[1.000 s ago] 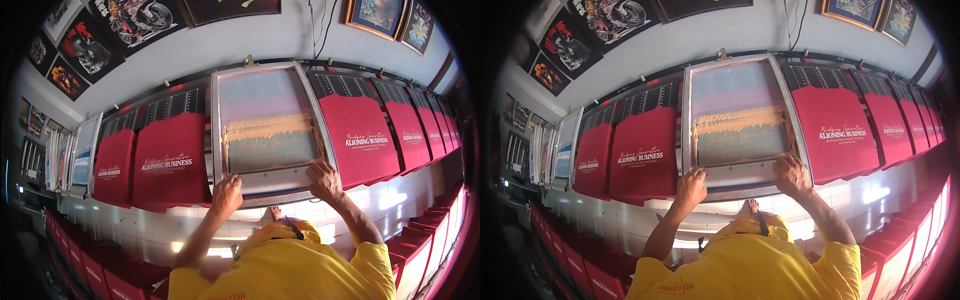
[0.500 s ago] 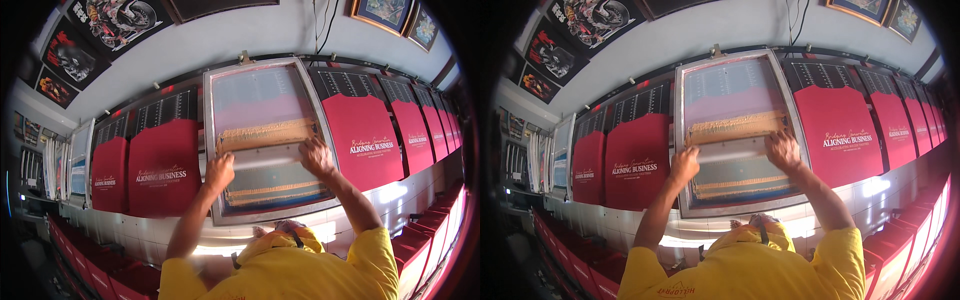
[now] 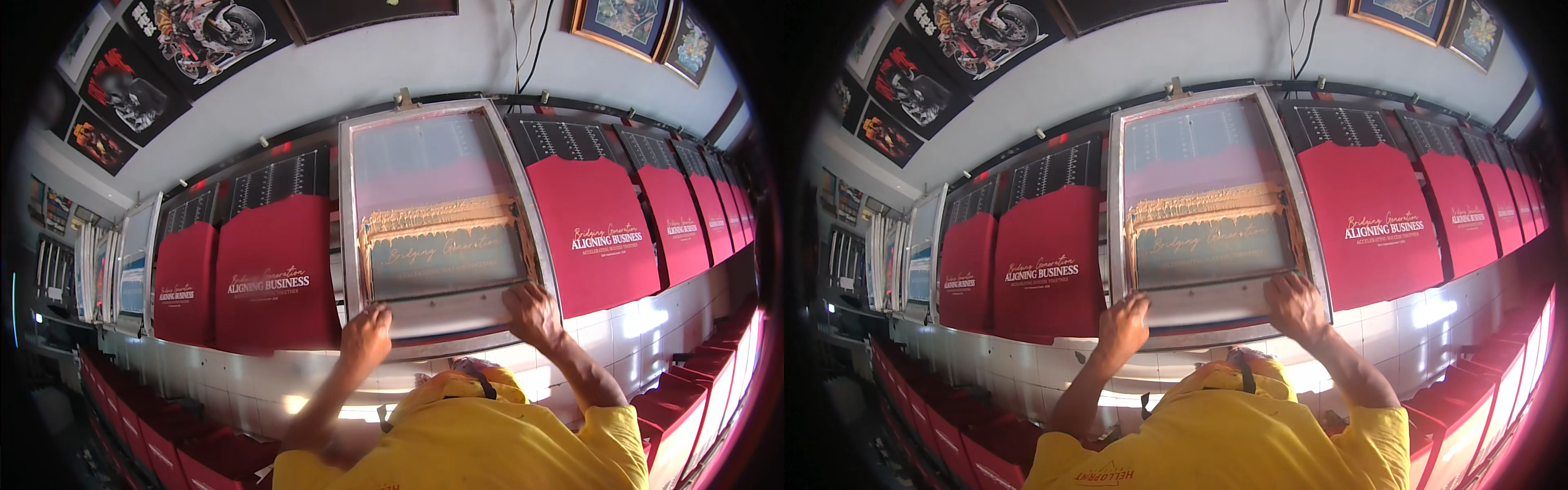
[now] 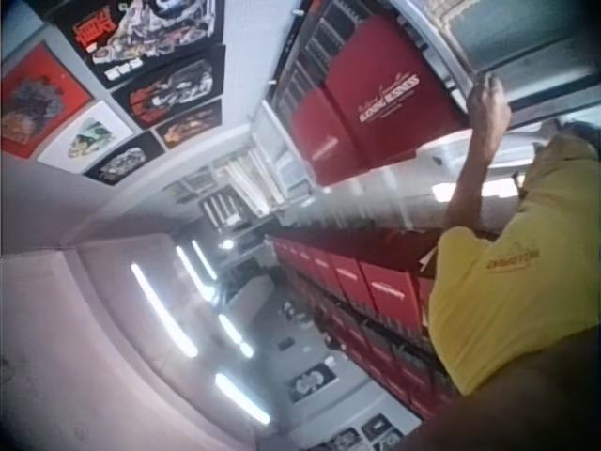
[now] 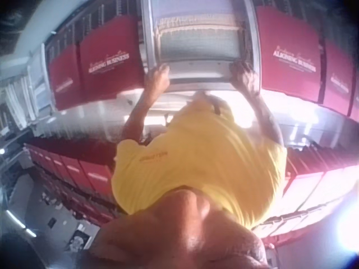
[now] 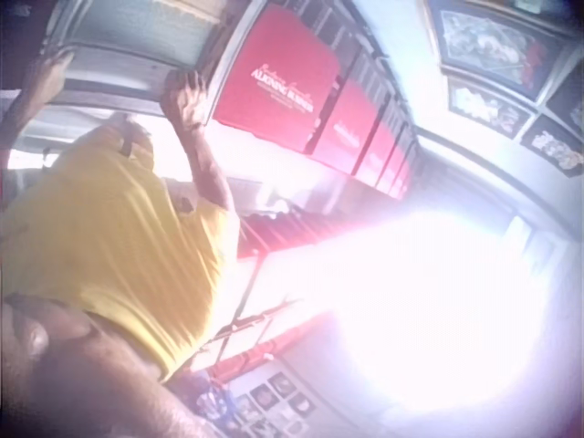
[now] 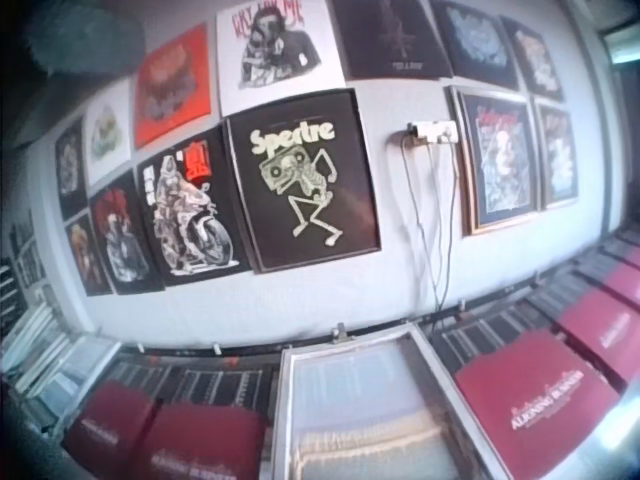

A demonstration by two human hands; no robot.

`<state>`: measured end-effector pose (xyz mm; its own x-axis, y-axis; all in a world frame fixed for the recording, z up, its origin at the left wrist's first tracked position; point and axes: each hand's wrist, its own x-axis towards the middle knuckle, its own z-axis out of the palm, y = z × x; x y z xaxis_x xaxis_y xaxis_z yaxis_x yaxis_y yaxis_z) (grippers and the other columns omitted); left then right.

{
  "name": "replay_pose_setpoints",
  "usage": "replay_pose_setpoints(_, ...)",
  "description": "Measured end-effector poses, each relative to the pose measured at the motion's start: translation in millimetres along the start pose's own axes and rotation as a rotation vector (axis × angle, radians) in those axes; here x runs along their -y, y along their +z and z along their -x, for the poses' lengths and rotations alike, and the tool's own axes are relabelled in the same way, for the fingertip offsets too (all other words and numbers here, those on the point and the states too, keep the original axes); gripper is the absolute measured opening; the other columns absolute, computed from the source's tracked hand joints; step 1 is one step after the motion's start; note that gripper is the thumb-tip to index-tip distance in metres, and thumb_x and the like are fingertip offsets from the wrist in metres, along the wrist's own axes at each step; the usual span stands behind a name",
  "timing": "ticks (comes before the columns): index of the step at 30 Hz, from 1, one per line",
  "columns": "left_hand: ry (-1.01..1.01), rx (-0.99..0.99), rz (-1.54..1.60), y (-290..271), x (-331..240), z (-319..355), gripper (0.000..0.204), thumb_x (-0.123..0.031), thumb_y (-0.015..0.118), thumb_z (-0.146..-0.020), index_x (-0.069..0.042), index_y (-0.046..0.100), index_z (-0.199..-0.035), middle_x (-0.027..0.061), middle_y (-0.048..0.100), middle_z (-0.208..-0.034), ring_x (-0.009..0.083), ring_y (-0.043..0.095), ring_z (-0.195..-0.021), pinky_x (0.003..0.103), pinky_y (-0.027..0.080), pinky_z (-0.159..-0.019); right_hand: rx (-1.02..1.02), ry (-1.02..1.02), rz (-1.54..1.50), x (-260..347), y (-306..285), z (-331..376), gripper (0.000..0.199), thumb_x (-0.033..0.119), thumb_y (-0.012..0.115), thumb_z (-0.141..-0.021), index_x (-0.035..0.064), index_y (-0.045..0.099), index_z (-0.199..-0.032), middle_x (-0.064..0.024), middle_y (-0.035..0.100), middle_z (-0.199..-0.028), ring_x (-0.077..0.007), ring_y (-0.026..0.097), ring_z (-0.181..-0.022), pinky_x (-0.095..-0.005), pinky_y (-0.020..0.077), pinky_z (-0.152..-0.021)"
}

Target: The person performs screen printing by lowering a frame onto fabric, applying ink with a squeegee across the screen, and lifting the frame to reveal the print, repeating this at several stations.

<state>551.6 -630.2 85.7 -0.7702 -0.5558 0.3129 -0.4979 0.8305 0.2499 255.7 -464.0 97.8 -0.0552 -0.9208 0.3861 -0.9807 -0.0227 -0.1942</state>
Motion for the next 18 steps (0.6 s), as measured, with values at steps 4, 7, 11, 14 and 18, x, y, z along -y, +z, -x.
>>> replay_pose_setpoints(4,0.009,-0.012,-0.055,18,0,18,0.025,0.004,0.064,-0.071,0.0,0.069,-0.095,0.0121,0.07,-0.107,0.0276,0.069,-0.097,0.034,0.057,-0.085,0.033,0.017,0.08,5,13,13,0.01,0.006,0.06,-0.068,0.0057,0.057,-0.078,-0.0086,0.058,-0.083,-0.0248,0.06,-0.081,-0.0377,0.0513,-0.069)
replay_pose_setpoints(7,0.019,-0.018,-0.039,27,17,-5,0.029,0.005,0.064,-0.069,-0.001,0.068,-0.097,0.0119,0.07,-0.107,0.0276,0.07,-0.095,0.036,0.058,-0.08,0.038,0.0,0.11,-11,22,-10,0.009,0.007,0.06,-0.069,0.0057,0.057,-0.078,-0.0089,0.057,-0.082,-0.0253,0.059,-0.078,-0.0381,0.0508,-0.068)
replay_pose_setpoints(11,0.053,-0.006,-0.06,37,54,-65,0.032,0.006,0.062,-0.068,-0.002,0.069,-0.098,0.0136,0.071,-0.103,0.0303,0.07,-0.089,0.039,0.059,-0.077,-0.031,-0.019,0.135,-43,38,-62,0.004,0.008,0.06,-0.073,0.0052,0.057,-0.075,-0.0095,0.058,-0.079,-0.0265,0.061,-0.08,-0.039,0.0527,-0.07)
replay_pose_setpoints(14,0.041,0.033,-0.082,30,69,-110,0.018,0.003,0.058,-0.077,0.001,0.067,-0.093,0.0167,0.072,-0.093,0.0315,0.071,-0.083,0.041,0.058,-0.071,-0.052,-0.037,0.153,-69,49,-101,0.004,0.008,0.061,-0.073,0.0061,0.059,-0.076,-0.0094,0.059,-0.08,-0.0271,0.063,-0.082,-0.0395,0.0538,-0.074)
replay_pose_setpoints(18,0.058,0.087,-0.058,19,76,-136,0.018,0.003,0.058,-0.075,0.001,0.068,-0.09,0.0192,0.07,-0.087,0.0342,0.07,-0.077,0.042,0.057,-0.07,0.04,0.024,0.11,-81,46,-120,0.005,0.007,0.064,-0.07,0.0061,0.062,-0.075,-0.0101,0.064,-0.083,-0.027,0.065,-0.089,-0.0402,0.0543,-0.076)
